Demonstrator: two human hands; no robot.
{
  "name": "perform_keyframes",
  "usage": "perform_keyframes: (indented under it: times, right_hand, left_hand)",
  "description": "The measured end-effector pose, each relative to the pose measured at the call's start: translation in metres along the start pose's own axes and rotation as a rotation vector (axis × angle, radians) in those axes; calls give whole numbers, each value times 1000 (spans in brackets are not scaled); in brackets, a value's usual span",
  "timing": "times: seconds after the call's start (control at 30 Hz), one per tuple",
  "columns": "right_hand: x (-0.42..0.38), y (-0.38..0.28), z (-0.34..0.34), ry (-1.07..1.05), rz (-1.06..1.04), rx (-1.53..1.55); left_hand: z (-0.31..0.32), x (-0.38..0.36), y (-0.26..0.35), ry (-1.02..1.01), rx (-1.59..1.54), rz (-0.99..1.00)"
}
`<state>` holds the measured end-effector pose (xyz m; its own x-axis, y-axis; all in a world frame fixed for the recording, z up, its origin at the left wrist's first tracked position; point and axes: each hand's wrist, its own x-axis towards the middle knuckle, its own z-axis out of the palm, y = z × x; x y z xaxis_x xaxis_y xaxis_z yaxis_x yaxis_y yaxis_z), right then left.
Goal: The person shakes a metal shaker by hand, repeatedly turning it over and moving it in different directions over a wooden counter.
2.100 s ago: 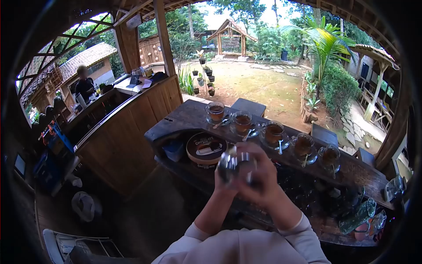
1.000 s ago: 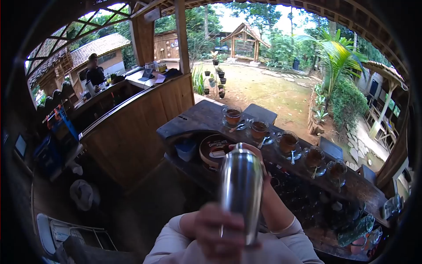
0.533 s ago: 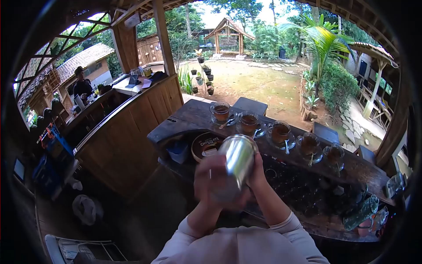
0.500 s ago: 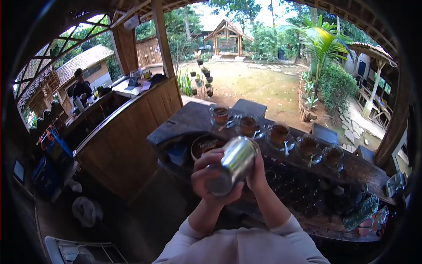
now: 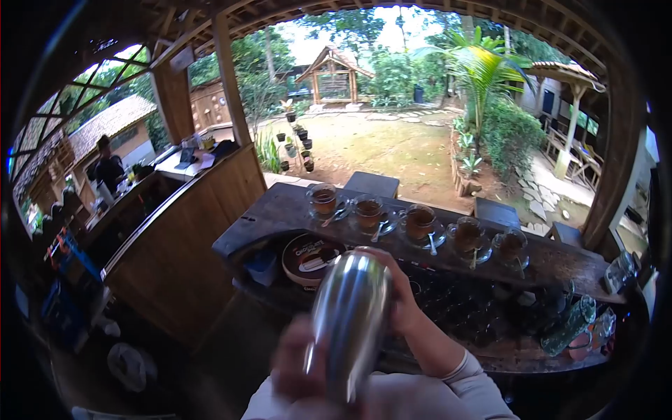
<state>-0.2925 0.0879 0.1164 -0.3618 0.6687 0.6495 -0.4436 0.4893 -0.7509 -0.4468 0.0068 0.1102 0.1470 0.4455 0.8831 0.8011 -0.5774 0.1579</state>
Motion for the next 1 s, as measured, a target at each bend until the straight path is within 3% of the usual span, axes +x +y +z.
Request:
perform_keyframes:
  times: [0.07,0.1,0.13,0.17,0.2,0.27,0.33,0.37,0.47,0.57,0.6,0.67,0.73,0.8,0.87,0.9,0.93,0.97,1.0]
  right_hand:
    - [7,-14,5,-205,-222,-172]
    - [11,-13,7,-154,-241,-155]
    - [13,-10,7,-106,-254,-136]
    - [10,7,-3,-49,-91,-6]
    - [6,32,-21,5,68,121]
    - [-3,70,-50,185,157,156]
    - [-3,31,-44,239,152,42]
    - [-1,10,-38,118,36,-36]
    - [1,-28,-35,-71,-237,-248]
    - [-16,7,-73,181,23,-96]
    - [-30,30,-91,285,110,36]
    - [-52,23,-98,327,55,-49]
    - [-44,-25,-98,295,0,-111]
    - [-38,-74,-99,113,-217,-366]
    - [-39,-94,-109,65,-334,-516]
    - [-41,-96,-105,190,-270,-359]
    - [-50,-91,-114,290,-93,-274]
    - [-63,-73,-135,409,8,-234]
    - [-75,-56,-153,528,104,-194]
  left_hand:
    - [15,14,11,280,-427,157]
    - [21,19,17,420,-637,228]
    - [26,21,22,562,-845,292]
    - [27,20,25,706,-1052,351]
    - [17,0,-22,158,-283,206]
    - [60,62,-1,515,-771,17]
    - [44,58,17,546,-882,62]
    - [41,58,24,564,-993,96]
    - [60,59,14,460,-856,168]
    - [70,56,7,346,-568,253]
    - [90,87,29,467,-885,131]
    - [110,100,33,300,-1094,52]
    - [97,94,61,507,-1196,159]
    - [78,75,72,622,-1403,459]
    - [94,74,85,701,-1473,433]
    - [102,75,91,794,-1532,416]
    - [99,88,77,394,-1321,299]
    - [123,108,99,484,-1112,179]
    - [147,117,104,332,-1224,86]
